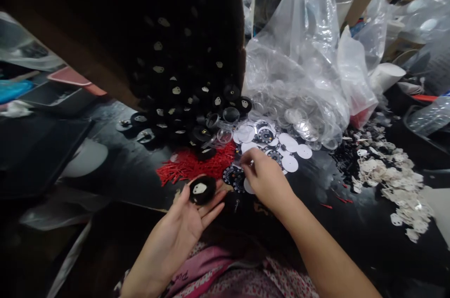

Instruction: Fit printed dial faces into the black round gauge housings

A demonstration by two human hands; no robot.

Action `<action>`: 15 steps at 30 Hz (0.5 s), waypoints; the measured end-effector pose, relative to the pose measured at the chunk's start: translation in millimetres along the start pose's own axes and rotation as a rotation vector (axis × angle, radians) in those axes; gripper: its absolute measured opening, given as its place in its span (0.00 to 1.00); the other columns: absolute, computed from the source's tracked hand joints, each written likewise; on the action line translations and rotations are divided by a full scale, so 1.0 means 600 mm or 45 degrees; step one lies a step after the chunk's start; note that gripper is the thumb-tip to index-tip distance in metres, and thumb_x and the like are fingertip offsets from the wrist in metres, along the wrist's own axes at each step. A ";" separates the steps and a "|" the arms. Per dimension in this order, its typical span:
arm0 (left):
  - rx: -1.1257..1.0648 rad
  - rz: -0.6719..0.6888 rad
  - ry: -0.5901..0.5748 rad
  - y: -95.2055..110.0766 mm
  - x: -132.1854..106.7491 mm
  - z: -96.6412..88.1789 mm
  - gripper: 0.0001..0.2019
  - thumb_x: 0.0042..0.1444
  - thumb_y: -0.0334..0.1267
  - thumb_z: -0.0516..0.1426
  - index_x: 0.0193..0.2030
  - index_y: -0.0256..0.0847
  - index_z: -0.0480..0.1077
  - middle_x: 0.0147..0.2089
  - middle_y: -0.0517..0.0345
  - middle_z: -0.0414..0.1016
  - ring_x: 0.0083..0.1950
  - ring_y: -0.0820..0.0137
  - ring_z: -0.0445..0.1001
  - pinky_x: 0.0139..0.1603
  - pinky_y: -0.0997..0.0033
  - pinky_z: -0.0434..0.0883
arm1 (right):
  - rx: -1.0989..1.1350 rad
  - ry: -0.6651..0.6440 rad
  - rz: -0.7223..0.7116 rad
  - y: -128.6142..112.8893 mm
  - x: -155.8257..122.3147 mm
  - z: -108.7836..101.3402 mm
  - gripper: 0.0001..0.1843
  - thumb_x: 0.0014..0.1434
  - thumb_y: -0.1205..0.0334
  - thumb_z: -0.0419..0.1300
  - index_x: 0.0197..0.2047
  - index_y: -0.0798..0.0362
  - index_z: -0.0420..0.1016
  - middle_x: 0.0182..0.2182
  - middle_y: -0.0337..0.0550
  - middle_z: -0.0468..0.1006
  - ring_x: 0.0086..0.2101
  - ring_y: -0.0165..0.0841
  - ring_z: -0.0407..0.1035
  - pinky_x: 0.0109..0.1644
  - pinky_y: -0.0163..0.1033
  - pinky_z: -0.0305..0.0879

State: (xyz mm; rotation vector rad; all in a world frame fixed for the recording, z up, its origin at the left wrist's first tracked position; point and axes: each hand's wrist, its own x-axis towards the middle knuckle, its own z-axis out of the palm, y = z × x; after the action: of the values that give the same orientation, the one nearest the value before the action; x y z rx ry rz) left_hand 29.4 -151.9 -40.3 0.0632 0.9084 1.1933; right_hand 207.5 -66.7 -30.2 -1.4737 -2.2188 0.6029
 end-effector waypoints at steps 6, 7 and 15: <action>-0.106 0.091 -0.045 0.003 0.010 0.006 0.19 0.65 0.49 0.50 0.60 0.49 0.64 0.62 0.51 0.71 0.56 0.61 0.75 0.58 0.53 0.70 | 0.311 -0.116 -0.345 -0.034 -0.059 0.008 0.07 0.66 0.67 0.52 0.41 0.51 0.71 0.38 0.45 0.75 0.40 0.35 0.70 0.44 0.41 0.69; -0.092 0.101 -0.033 0.001 0.009 0.005 0.19 0.65 0.48 0.50 0.60 0.49 0.65 0.60 0.51 0.72 0.55 0.62 0.75 0.58 0.52 0.71 | 0.353 -0.105 -0.356 -0.035 -0.062 0.010 0.07 0.66 0.66 0.53 0.42 0.51 0.72 0.39 0.46 0.75 0.41 0.35 0.70 0.45 0.41 0.69; 0.025 0.384 0.030 -0.041 -0.011 0.001 0.14 0.58 0.47 0.60 0.49 0.48 0.75 0.52 0.57 0.80 0.57 0.64 0.75 0.53 0.68 0.74 | 0.668 0.112 0.090 -0.043 -0.058 0.032 0.08 0.61 0.65 0.61 0.45 0.49 0.73 0.42 0.42 0.75 0.42 0.33 0.71 0.48 0.39 0.68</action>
State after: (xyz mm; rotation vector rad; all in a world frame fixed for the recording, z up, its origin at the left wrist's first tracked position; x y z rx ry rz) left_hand 48.1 -167.2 -48.1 0.2087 0.9537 1.4668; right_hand 189.9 -110.4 -35.0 -1.2726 -1.7618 1.0277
